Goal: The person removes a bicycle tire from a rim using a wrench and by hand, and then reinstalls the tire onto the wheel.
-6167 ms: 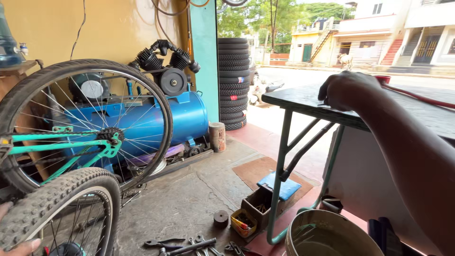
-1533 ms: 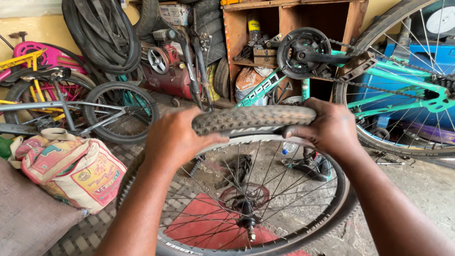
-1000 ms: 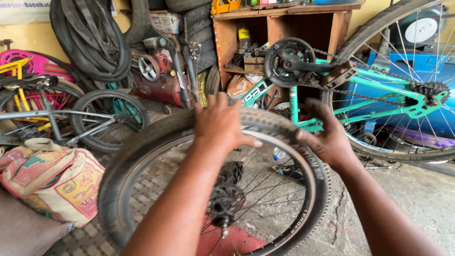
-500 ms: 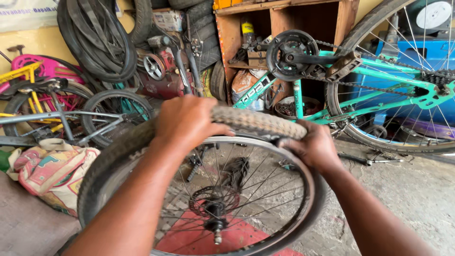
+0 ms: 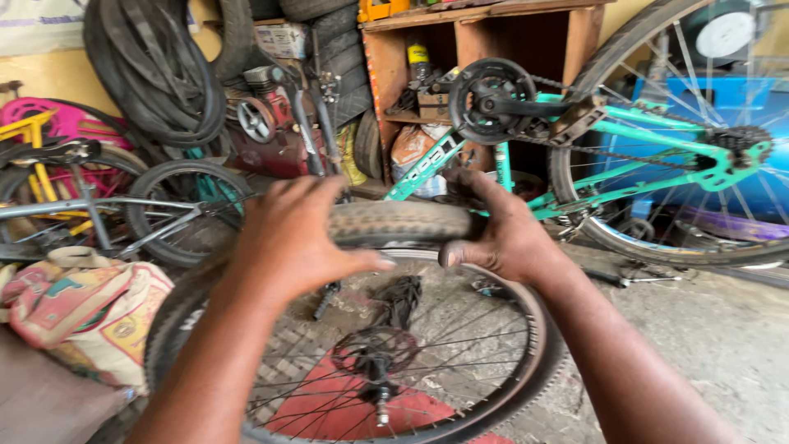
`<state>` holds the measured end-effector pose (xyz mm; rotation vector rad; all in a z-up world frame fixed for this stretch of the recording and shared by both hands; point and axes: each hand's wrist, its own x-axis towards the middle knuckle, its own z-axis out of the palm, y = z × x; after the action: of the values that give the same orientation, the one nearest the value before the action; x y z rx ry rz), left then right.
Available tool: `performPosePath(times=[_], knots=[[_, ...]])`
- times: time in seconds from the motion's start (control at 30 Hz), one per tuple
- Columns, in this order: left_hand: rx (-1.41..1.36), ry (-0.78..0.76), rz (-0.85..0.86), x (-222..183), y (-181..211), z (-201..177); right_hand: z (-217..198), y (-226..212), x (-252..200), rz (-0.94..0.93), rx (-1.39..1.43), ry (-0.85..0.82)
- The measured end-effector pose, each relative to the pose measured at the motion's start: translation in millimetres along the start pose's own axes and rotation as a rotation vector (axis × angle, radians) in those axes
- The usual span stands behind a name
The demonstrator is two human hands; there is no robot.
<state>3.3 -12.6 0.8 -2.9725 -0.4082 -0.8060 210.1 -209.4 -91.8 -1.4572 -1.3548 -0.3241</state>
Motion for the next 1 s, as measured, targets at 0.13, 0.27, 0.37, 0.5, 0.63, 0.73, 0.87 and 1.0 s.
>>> performPosePath(times=[0.13,0.27,0.37,0.5,0.63,0.73,0.87,1.0], knots=[[0.048,-0.066,0.154,12.7,51.2,16.7,-33.9,32.6,-26.9,0.263,-0.167,-0.152],[0.16,-0.168,0.156,21.1,51.2,22.7,-47.1,79.3,-80.9,0.409,0.027,-0.199],[0.146,-0.108,0.186,25.8,45.6,20.6,-41.8,100.1,-106.2,0.537,0.19,-0.14],[0.142,-0.031,0.236,27.6,37.1,9.6,-29.4,89.2,-92.4,0.888,-0.048,0.081],[0.135,-0.047,0.07,26.2,14.6,-6.5,-37.8,55.7,-50.7,0.791,-0.093,0.188],[0.067,0.02,0.043,20.2,6.4,-4.0,-43.8,46.8,-37.3,0.649,-0.181,0.17],[0.025,-0.106,-0.011,15.1,12.7,12.4,-50.8,58.5,-44.2,0.412,-0.05,0.087],[-0.089,-0.051,0.017,18.3,3.4,18.7,-91.7,69.5,-65.0,0.108,-0.226,0.129]])
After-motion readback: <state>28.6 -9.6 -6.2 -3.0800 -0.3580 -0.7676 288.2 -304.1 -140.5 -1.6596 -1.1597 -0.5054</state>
